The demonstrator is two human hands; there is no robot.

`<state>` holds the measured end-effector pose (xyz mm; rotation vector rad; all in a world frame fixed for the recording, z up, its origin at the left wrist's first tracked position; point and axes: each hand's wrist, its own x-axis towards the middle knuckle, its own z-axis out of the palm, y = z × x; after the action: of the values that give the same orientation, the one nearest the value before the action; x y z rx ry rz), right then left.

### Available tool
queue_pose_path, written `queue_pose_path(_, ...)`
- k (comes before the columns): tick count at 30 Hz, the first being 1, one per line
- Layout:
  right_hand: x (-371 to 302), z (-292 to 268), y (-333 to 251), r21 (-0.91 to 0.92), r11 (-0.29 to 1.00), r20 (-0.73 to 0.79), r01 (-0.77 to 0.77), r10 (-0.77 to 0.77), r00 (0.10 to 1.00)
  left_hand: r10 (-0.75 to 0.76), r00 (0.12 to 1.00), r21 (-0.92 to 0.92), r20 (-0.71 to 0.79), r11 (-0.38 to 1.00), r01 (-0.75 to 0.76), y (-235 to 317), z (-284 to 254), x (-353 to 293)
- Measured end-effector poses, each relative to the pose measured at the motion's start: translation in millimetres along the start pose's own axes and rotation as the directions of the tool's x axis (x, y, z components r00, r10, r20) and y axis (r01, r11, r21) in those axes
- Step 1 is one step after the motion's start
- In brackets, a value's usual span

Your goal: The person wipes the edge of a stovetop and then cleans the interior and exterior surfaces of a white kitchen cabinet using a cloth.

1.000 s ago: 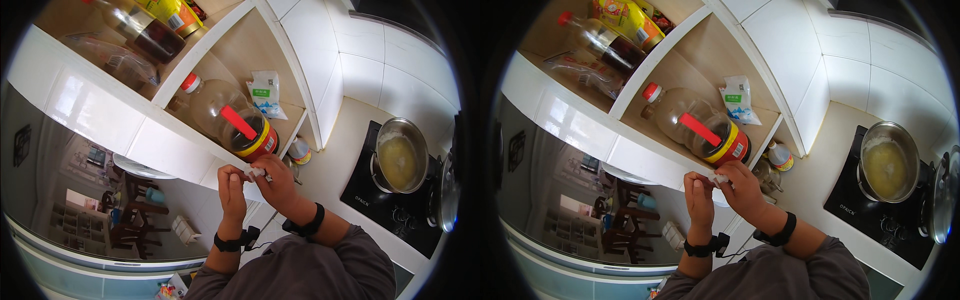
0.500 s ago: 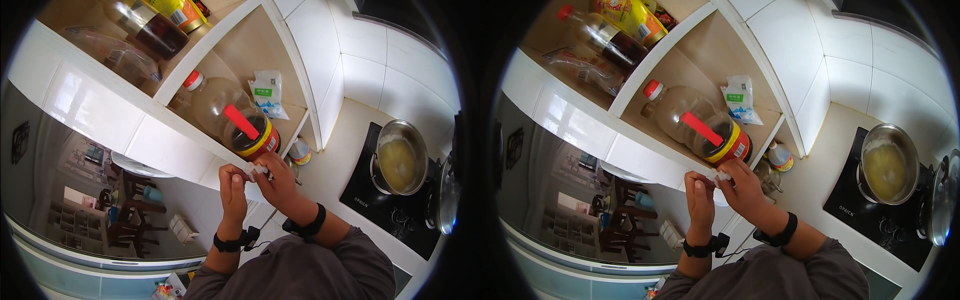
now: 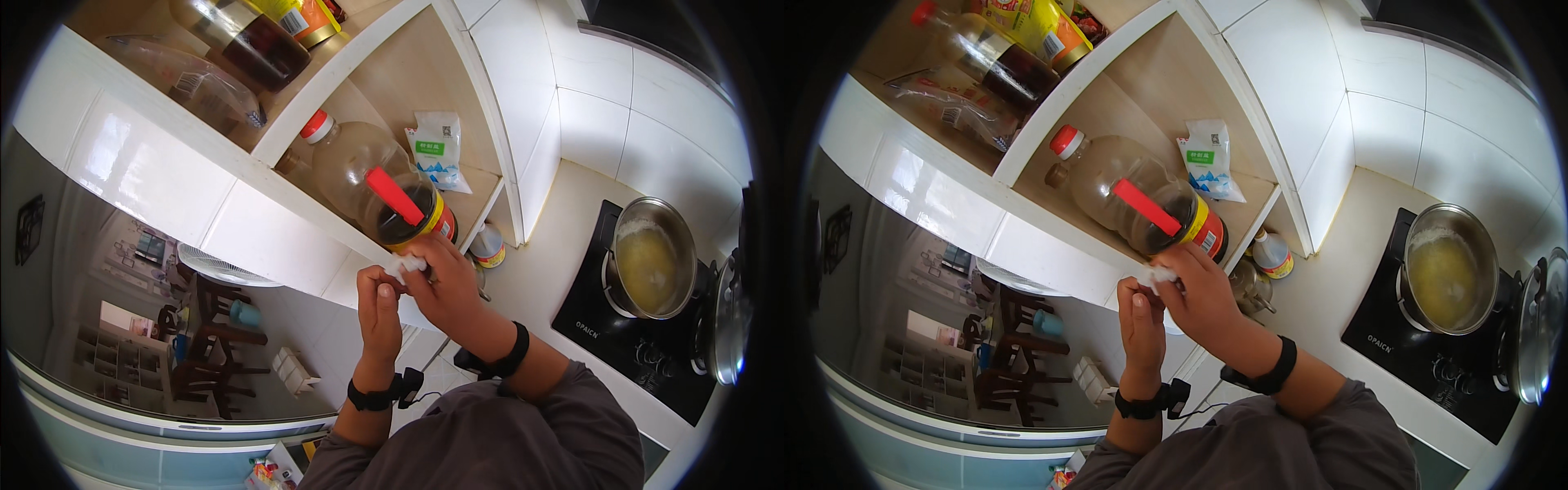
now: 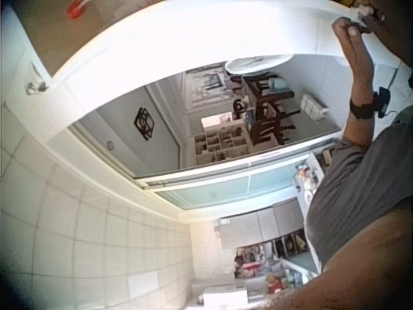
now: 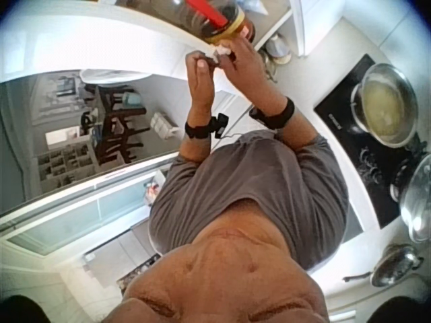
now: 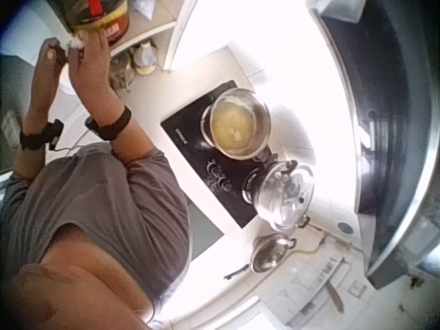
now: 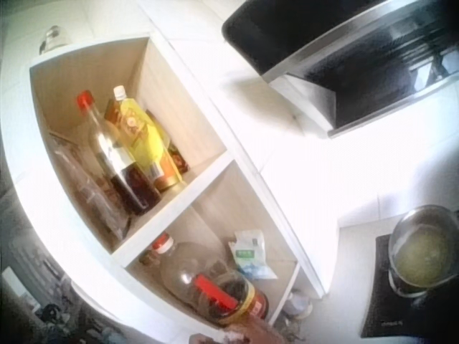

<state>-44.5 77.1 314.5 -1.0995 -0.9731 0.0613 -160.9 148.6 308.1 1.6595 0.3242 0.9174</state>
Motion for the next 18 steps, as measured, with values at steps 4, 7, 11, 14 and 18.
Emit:
queue_pose_path(4,7,1,-6,0.017,0.997,0.001,0.079,-0.079,0.997,-0.010,1.000,-0.057,-0.024,0.998,0.008,0,2,-1)
queue_pose_path(7,-17,-4,9,-0.003,1.000,0.041,-0.012,0.012,0.999,0.005,1.000,-0.068,0.002,0.998,-0.005,3,0,-3)
queue_pose_path(11,-17,-4,7,-0.021,0.999,-0.020,-0.034,0.034,0.999,-0.015,0.999,-0.001,0.047,1.000,0.015,-2,-6,-3)
queue_pose_path(14,12,2,-11,-0.044,0.997,-0.033,0.063,-0.065,0.997,-0.028,1.000,-0.034,0.004,0.999,0.028,-10,-3,1)
queue_pose_path(18,8,13,6,-0.045,0.975,-0.060,0.220,-0.222,0.973,0.029,0.998,-0.048,-0.055,0.998,-0.032,-1,4,2)
